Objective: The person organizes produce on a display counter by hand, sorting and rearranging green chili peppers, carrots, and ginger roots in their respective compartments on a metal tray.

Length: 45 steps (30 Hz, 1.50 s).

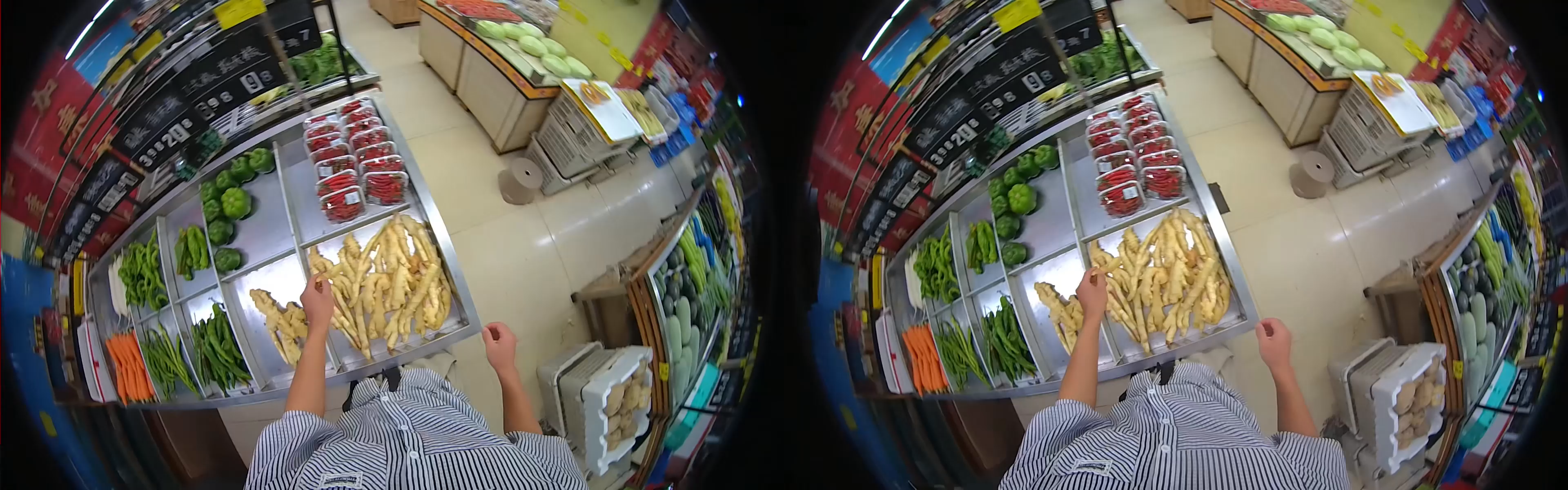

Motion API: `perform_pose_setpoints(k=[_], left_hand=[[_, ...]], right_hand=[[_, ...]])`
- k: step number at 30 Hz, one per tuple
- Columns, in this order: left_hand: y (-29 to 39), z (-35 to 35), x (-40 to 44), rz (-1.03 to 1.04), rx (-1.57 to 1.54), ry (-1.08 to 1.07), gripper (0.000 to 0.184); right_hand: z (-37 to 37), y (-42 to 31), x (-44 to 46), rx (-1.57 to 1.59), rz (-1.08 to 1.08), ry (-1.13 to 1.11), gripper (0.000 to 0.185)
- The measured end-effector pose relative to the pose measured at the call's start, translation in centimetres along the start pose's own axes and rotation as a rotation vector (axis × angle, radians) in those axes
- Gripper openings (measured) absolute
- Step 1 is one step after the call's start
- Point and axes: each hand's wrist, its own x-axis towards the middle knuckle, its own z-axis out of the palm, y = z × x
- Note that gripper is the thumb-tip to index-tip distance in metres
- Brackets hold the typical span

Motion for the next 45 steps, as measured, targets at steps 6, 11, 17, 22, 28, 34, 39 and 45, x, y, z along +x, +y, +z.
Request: perform_pose_setpoints(k=[6,11,17,22,28,34,39,45], left_hand=[[2.6,-10.4,-3.4,0.036,-0.298,-0.013,0.03],[-2.2,-15.9,-8.0,0.061,-0.362,0.158,0.028],[-10.7,-16.9,-10.4,-0.025,-0.318,0.279,0.028],[-14.0,-15.4,-8.7,0.015,-0.219,0.331,0.027],[-17.4,-13.9,-6.6,-0.014,-0.047,0.222,0.031],[-19.5,-14.6,-6.7,-0.039,0.119,0.064,0.032],[-21.6,-14.6,-6.6,-0.049,0.07,-0.095,0.038],[-22.6,-16.4,-8.0,0.054,0.026,-0.149,0.039]], right_hand=[[8.3,-5.5,4.5,-0.127,-0.217,-0.305,0.023],[18.1,-9.8,6.9,-0.382,-0.473,-0.407,0.054],[25.7,-12.1,5.4,-0.785,-0.319,-0.639,0.064],[27.0,-11.8,3.0,-0.787,-0.37,-0.43,0.065],[27.6,-11.3,2.9,-0.92,-0.345,-0.419,0.065],[29.5,-7.7,1.1,-0.836,-0.568,-0.464,0.066],[30.5,-8.3,0.9,-0.728,-0.399,-0.385,0.07],[32.3,-10.1,0.0,-0.812,-0.25,-0.29,0.068]])
